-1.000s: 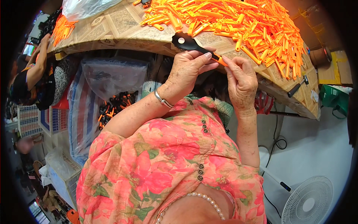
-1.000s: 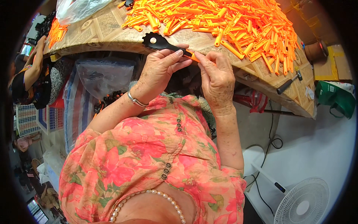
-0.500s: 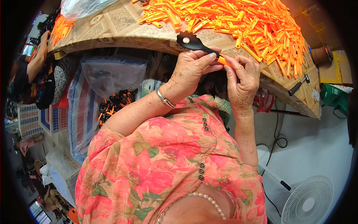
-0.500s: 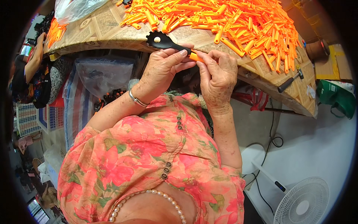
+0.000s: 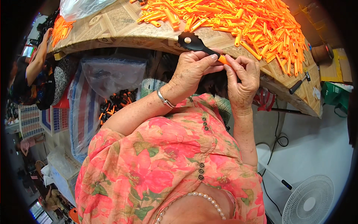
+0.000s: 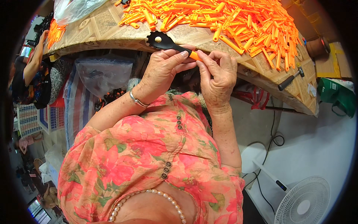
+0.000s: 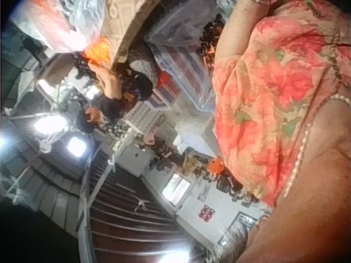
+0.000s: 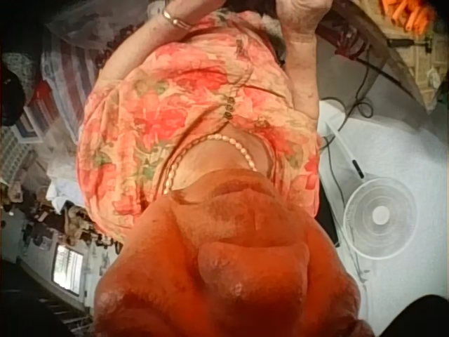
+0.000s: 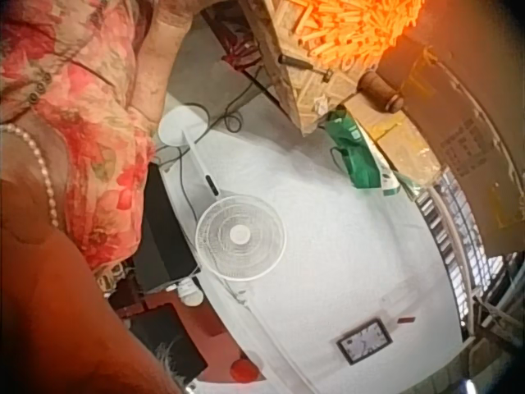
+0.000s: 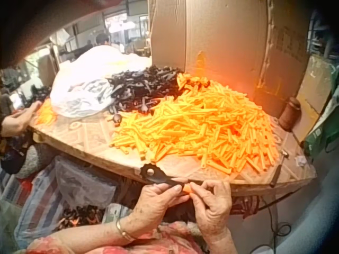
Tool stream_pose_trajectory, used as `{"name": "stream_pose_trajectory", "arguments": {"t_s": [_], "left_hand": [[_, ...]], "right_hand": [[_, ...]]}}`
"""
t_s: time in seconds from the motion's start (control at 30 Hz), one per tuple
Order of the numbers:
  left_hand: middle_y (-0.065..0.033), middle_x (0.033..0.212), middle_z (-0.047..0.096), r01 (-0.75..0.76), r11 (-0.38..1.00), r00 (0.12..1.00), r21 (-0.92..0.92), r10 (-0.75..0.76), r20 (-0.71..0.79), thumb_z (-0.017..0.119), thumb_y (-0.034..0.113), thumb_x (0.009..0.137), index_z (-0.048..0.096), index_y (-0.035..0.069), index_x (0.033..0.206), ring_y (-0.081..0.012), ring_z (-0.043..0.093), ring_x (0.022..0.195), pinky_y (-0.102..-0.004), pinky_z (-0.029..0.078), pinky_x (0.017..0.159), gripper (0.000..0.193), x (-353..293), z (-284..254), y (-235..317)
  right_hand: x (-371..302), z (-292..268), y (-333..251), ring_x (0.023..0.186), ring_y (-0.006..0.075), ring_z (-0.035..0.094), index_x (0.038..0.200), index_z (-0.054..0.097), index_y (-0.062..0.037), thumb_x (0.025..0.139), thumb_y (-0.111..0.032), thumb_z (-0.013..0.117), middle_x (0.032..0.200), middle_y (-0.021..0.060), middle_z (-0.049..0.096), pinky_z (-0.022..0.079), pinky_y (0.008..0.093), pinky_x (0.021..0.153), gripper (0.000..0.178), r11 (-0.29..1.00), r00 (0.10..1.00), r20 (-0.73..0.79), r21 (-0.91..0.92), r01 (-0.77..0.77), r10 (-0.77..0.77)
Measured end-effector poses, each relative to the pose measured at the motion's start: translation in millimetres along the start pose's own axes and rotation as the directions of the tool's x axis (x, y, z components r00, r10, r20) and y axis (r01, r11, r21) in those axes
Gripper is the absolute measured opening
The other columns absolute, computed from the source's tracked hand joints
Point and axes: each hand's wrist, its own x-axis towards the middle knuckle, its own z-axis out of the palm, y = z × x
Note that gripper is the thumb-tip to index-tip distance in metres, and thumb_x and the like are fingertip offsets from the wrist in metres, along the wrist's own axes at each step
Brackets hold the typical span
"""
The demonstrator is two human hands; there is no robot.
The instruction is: The person repeatedly picks up orange plastic pieces and black plastic components from a table, inserts the orange piece into the black component, and uses a hammer to tap the assembly together. The finished assemblies are placed back on the table among many similar parts.
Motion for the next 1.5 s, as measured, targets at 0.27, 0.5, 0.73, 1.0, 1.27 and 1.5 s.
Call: {"name": "stream_pose_trajectory", "arguments": {"t_s": [0.27,0.5,0.73,1.0,1.27,1.5], "left_hand": [[-0.0106,0.104,0.07,-0.193,0.931,0.98,0.31,0.17,0.099,0.065,0.005,0.091,0.065,-0.002,0.112,-0.0151,0.067,0.095,-0.0268,0.056,0.083,0.022,-2,-2,0],[-0.0105,0.104,0.07,-0.212,0.906,0.971,0.367,0.153,0.183,0.063,0.006,0.093,0.065,-0.001,0.111,-0.0144,0.065,0.097,-0.0274,0.054,0.087,0.02,-4,0,15],[-0.0093,0.1,0.07,-0.332,0.839,0.941,0.432,0.262,0.214,0.06,0.004,0.094,0.065,-0.002,0.107,-0.0135,0.065,0.097,-0.0261,0.052,0.088,0.015,-3,-6,5],[-0.0097,0.1,0.069,-0.399,0.713,0.916,0.576,0.286,0.28,0.056,0.0,0.095,0.06,-0.004,0.113,-0.013,0.065,0.093,-0.0247,0.054,0.081,0.019,-7,-11,2],[-0.0202,0.118,0.064,-0.111,0.956,0.931,0.273,0.004,0.364,0.05,0.019,0.102,0.047,-0.006,0.135,-0.021,0.066,0.103,-0.0291,0.058,0.085,0.041,-12,0,44],[-0.021,0.095,0.068,0.401,0.867,0.683,0.297,-0.499,0.533,0.051,0.031,0.099,0.051,-0.011,0.128,-0.017,0.067,0.061,-0.0205,0.055,0.057,0.051,-20,-3,54]], "right_hand": [[3,-5,-5,0.082,0.0197,0.056,0.101,0.074,-0.0072,0.076,-0.005,0.077,0.087,0.0038,0.06,0.045,0.032,0.073,0.026,0.998,0.999,0.029,0.057,0.014,-0.016],[3,-28,-6,0.072,0.0079,0.062,0.105,0.068,0.0002,0.09,-0.01,0.068,0.081,0.005,0.068,0.049,0.0232,0.067,0.018,0.766,0.822,0.446,0.364,-0.529,0.355],[-5,-14,-13,0.058,0.0067,0.055,0.098,0.068,-0.0008,0.092,-0.01,0.064,0.064,0.0031,0.061,0.045,0.0253,0.055,0.011,0.789,0.851,0.403,0.371,-0.489,0.337],[-20,-2,-12,0.058,0.0174,0.055,0.095,0.065,-0.0003,0.091,-0.008,0.062,0.067,0.0093,0.059,0.044,0.0305,0.056,0.009,0.83,0.873,0.366,0.335,-0.446,0.322],[14,-44,7,0.081,0.0251,0.065,0.102,0.069,-0.0087,0.084,-0.008,0.07,0.09,0.0085,0.069,0.053,0.0347,0.072,0.019,0.937,0.935,0.054,0.033,0.349,-0.35],[23,-41,29,0.092,0.0226,0.065,0.109,0.07,-0.013,0.077,-0.01,0.069,0.105,0.0034,0.07,0.056,0.0346,0.081,0.032,0.792,0.799,0.131,-0.112,0.6,-0.587]]}}
